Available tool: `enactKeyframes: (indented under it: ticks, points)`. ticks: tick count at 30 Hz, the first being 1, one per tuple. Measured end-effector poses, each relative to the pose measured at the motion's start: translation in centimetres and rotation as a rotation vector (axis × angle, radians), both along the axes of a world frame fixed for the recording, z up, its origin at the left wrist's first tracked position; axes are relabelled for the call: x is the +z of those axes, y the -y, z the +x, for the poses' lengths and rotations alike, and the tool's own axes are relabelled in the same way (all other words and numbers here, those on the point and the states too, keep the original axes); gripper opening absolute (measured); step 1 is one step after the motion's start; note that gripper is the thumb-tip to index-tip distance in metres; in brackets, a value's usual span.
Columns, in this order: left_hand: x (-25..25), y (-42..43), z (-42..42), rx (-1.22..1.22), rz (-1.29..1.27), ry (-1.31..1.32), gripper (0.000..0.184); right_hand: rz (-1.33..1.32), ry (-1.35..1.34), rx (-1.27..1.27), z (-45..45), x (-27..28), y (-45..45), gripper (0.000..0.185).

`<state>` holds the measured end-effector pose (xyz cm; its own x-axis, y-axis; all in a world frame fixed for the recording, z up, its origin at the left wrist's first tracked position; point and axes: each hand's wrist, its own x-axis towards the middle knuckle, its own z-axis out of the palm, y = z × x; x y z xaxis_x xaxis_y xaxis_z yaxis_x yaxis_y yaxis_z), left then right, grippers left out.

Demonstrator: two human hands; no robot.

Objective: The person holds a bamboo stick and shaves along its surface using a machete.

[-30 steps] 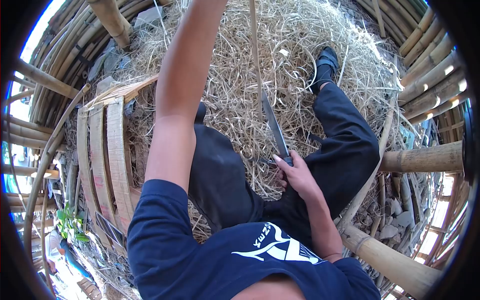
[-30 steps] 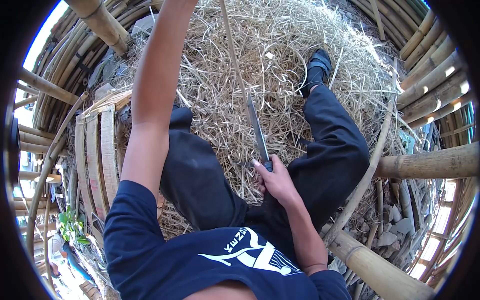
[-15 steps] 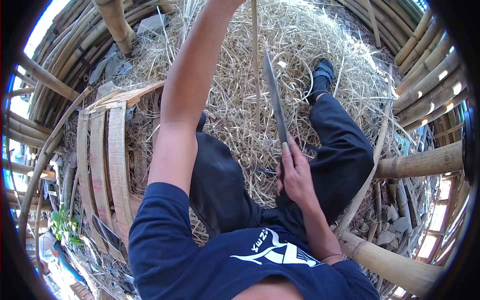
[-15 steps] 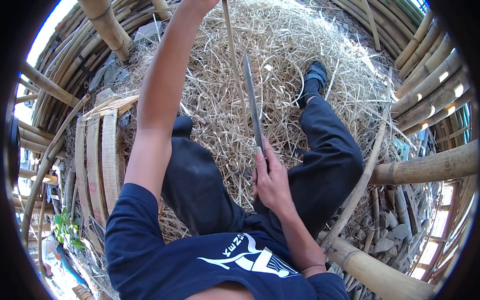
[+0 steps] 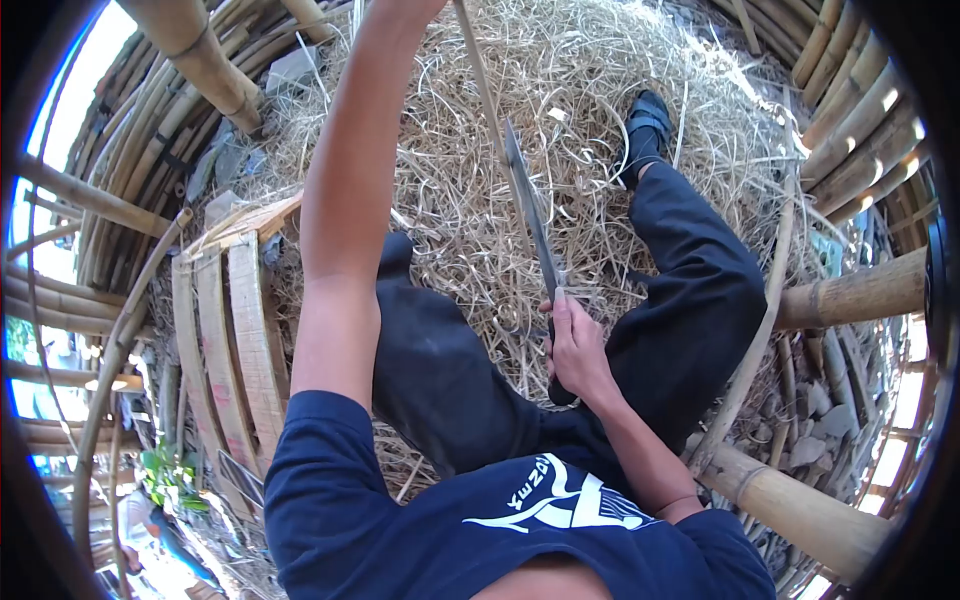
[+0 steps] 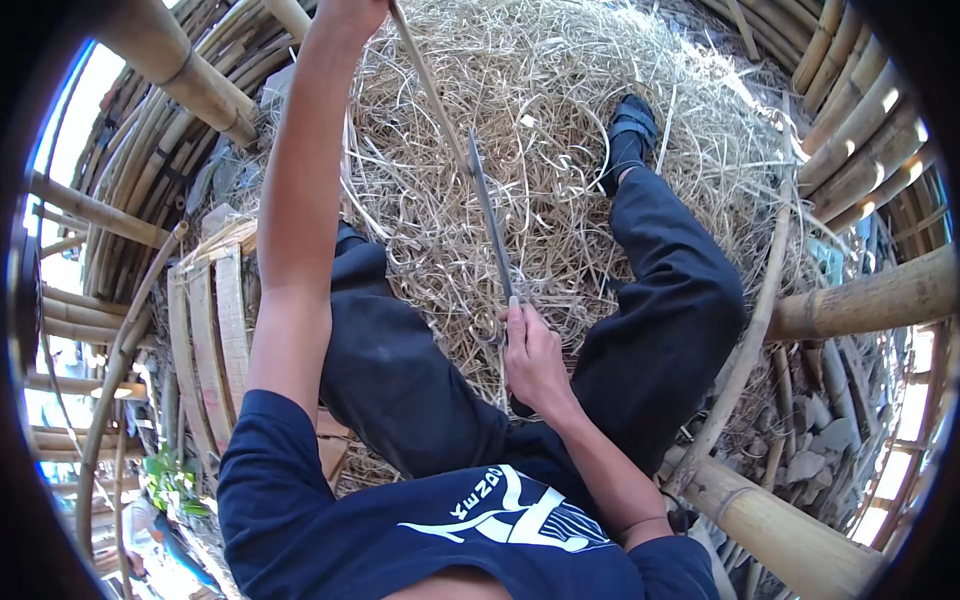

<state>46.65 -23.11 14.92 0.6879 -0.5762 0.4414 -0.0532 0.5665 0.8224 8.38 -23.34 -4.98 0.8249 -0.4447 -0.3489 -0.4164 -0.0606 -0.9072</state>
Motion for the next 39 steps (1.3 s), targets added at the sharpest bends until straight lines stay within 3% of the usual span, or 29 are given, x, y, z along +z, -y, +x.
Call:
enactKeyframes:
  ticks: [2, 3, 6, 7, 8, 10, 15, 18, 24, 29, 35, 39]
  points:
    - [-0.3, -0.7, 0.3, -0.022, -0.014, 0.051, 0.06, 0.06, 0.018, -0.014, -0.3, -3.1, -0.7, 0.042]
    - [-0.2, -0.8, 0.1, -0.02, -0.008, 0.044, 0.06, -0.134, 0.06, -0.016, -0.3, -4.1, -1.1, 0.042]
    - [-0.1, -1.3, -0.4, 0.036, -0.014, 0.005, 0.058, -0.303, 0.095, -0.015, -0.4, -3.1, -1.5, 0.038]
    - [0.3, -2.1, -0.2, -0.609, -0.241, -0.421, 0.057, -0.217, 0.092, -0.015, -0.3, -1.5, -1.5, 0.035]
    - [-0.2, -1.6, -0.3, 0.003, -0.049, 0.035, 0.056, -0.196, 0.093, -0.034, -0.1, -0.3, -1.4, 0.035]
    - [-0.1, -1.4, -0.9, 0.05, -0.038, 0.061, 0.056, -0.148, 0.092, 0.001, 0.5, 1.0, -1.1, 0.033]
    - [0.3, -1.3, -2.5, -0.07, -0.047, 0.094, 0.05, -0.218, 0.178, -0.014, 0.7, -2.8, -1.2, 0.028]
    - [1.4, -1.5, -4.8, 0.133, 0.117, 0.102, 0.057, -0.252, 0.138, -0.011, -0.2, -2.7, -1.4, 0.028]
    - [1.5, -3.4, -6.2, 0.087, 0.119, 0.09, 0.058, -0.272, 0.14, 0.012, -2.1, -4.0, -1.4, 0.026]
    - [1.6, -4.1, -6.9, 0.118, 0.141, 0.098, 0.059, -0.261, 0.091, 0.026, -3.7, -3.8, -1.6, 0.027]
    - [1.5, -0.8, -7.4, 0.219, 0.12, 0.08, 0.057, -0.132, 0.226, -0.038, -3.9, -2.0, -1.0, 0.029]
    - [1.1, 2.3, -6.8, 0.115, 0.08, 0.014, 0.058, -0.064, 0.18, -0.054, -3.4, -1.2, 0.1, 0.033]
